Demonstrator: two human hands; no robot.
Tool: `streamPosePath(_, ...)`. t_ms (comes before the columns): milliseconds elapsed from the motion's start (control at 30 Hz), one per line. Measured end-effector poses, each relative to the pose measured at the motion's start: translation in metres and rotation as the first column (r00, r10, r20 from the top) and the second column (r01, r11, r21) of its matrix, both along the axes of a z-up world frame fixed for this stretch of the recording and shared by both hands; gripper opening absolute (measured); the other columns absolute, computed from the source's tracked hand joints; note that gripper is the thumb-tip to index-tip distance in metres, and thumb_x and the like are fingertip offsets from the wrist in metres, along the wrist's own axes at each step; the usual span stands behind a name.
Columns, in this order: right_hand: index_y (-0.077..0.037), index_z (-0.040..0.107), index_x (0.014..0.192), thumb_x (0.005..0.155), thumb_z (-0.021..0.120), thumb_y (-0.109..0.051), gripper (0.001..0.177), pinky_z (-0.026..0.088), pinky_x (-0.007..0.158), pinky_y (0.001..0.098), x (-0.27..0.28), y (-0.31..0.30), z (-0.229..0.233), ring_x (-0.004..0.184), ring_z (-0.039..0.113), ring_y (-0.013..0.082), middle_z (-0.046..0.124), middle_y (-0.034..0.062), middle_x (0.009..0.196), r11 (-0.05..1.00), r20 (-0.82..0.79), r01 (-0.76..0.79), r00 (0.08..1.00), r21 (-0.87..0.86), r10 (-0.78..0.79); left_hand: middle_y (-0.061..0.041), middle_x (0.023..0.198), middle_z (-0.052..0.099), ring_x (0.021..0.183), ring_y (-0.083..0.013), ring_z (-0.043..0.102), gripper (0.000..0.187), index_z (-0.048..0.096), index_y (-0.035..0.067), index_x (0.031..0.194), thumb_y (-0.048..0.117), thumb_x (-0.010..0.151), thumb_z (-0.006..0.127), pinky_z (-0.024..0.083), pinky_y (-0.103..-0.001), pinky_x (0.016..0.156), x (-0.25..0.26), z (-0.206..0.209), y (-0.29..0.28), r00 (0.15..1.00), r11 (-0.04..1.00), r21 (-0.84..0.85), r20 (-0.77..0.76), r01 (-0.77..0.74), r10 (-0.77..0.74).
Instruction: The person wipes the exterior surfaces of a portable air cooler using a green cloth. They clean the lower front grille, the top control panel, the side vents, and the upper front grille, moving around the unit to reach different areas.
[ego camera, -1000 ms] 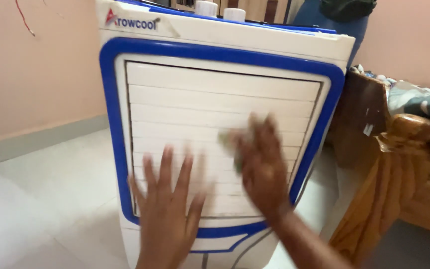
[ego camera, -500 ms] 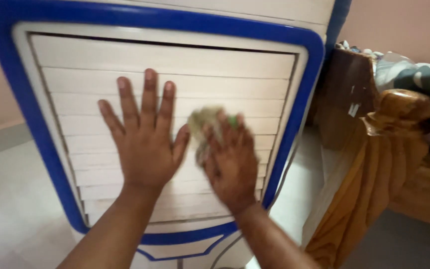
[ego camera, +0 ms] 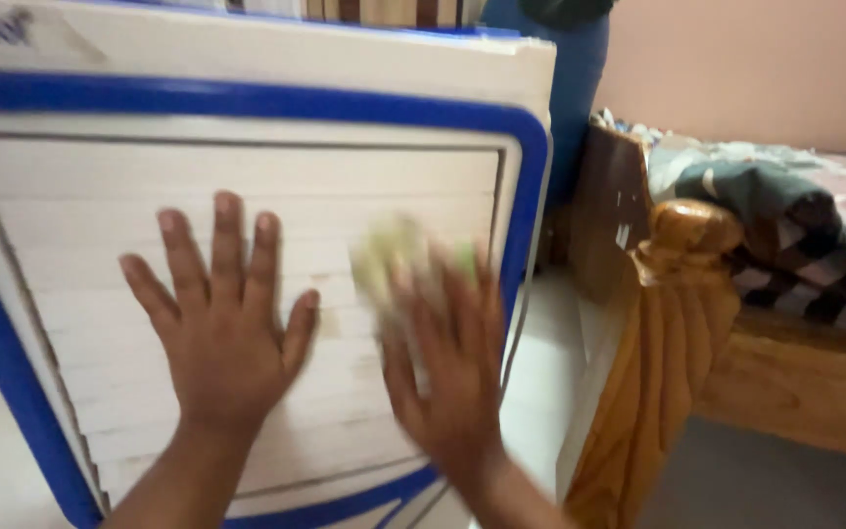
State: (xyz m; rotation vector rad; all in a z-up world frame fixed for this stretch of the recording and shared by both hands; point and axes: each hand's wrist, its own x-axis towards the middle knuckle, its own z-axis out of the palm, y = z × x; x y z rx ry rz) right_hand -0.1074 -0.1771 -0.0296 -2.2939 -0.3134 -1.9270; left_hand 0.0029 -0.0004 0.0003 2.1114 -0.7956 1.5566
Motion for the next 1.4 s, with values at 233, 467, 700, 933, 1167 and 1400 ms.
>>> streamPosePath(233, -0.015, 0.049, 0.157, 0.11, 0.054, -0.03, 0.05, 0.019, 0.136, 0.0529, 0.058, 0.013, 0.064, 0.163, 0.022, 0.0358, 0.033, 0.0067, 0.17, 0.999, 0.042, 0.039, 0.998, -0.024, -0.038, -0.012, 0.174, 0.018, 0.158, -0.0451, 0.005, 0.073, 0.031, 0.016, 0.167, 0.05, 0.106, 0.053, -0.003, -0.073, 0.121, 0.003, 0.0, -0.001, 1.0, 1.0, -0.002, -0.004, -0.01, 0.01)
streamPosePath(467, -0.015, 0.047, 0.154, 0.104, 0.057, -0.027, 0.053, 0.02, 0.126, 0.0504, 0.042, 0.012, -0.04, 0.156, 0.025, 0.037, 0.033, 0.008, 0.167, 0.994, -0.234, -0.033, 0.972, -0.105, 0.008, -0.012, 0.174, 0.016, 0.158, -0.0441, 0.003, 0.073, 0.028, 0.017, 0.168, 0.051, 0.107, 0.049, -0.003, -0.073, 0.121, 0.004, -0.003, 0.001, 0.999, 0.999, 0.026, -0.022, -0.03, 0.031)
streamPosePath(700, -0.005, 0.049, 0.161, 0.114, 0.056, -0.021, 0.05, 0.023, 0.137, 0.0436, 0.051, -0.023, -0.011, 0.16, 0.027, 0.0254, 0.035, 0.0098, 0.17, 0.852, -0.084, 0.201, 0.958, -0.483, -0.274, -0.008, 0.175, 0.015, 0.16, -0.0414, 0.003, 0.072, 0.026, 0.02, 0.168, 0.051, 0.107, 0.049, -0.003, -0.071, 0.123, 0.003, -0.003, 0.001, 0.999, 1.0, 0.011, -0.016, -0.028, 0.028)
streamPosePath(933, -0.019, 0.051, 0.157, 0.117, 0.05, -0.018, 0.04, 0.027, 0.136, 0.0403, 0.081, -0.008, 0.066, 0.158, 0.029, 0.0279, 0.043, 0.0123, 0.168, 1.0, 0.224, 0.021, 0.974, 0.011, -0.023, -0.007, 0.174, 0.013, 0.158, -0.0415, 0.002, 0.074, 0.024, 0.022, 0.168, 0.053, 0.106, 0.05, -0.003, -0.071, 0.122, 0.01, -0.005, 0.001, 0.997, 0.997, 0.036, -0.05, -0.061, 0.063)
streamPosePath(1167, -0.014, 0.06, 0.135, 0.09, 0.064, -0.021, 0.046, 0.033, 0.115, 0.0605, 0.031, 0.029, -0.072, 0.135, 0.049, 0.0438, 0.056, 0.0169, 0.145, 0.981, -0.34, -0.073, 0.94, -0.178, 0.009, -0.008, 0.174, 0.013, 0.158, -0.0409, 0.002, 0.075, 0.024, 0.02, 0.166, 0.051, 0.103, 0.05, -0.002, -0.071, 0.121, 0.008, -0.003, 0.002, 0.997, 0.997, 0.041, -0.038, -0.06, 0.062)
streamPosePath(1400, 0.005, 0.043, 0.152, 0.111, 0.049, -0.012, 0.045, 0.039, 0.124, 0.0515, 0.05, 0.004, -0.008, 0.151, 0.037, 0.0395, 0.031, 0.0302, 0.159, 0.99, 0.04, -0.14, 0.989, -0.033, 0.141, -0.008, 0.174, 0.012, 0.159, -0.0406, 0.002, 0.074, 0.025, 0.02, 0.167, 0.052, 0.105, 0.049, -0.001, -0.071, 0.122, 0.008, -0.004, 0.0, 0.998, 0.998, 0.024, 0.01, -0.064, 0.064)
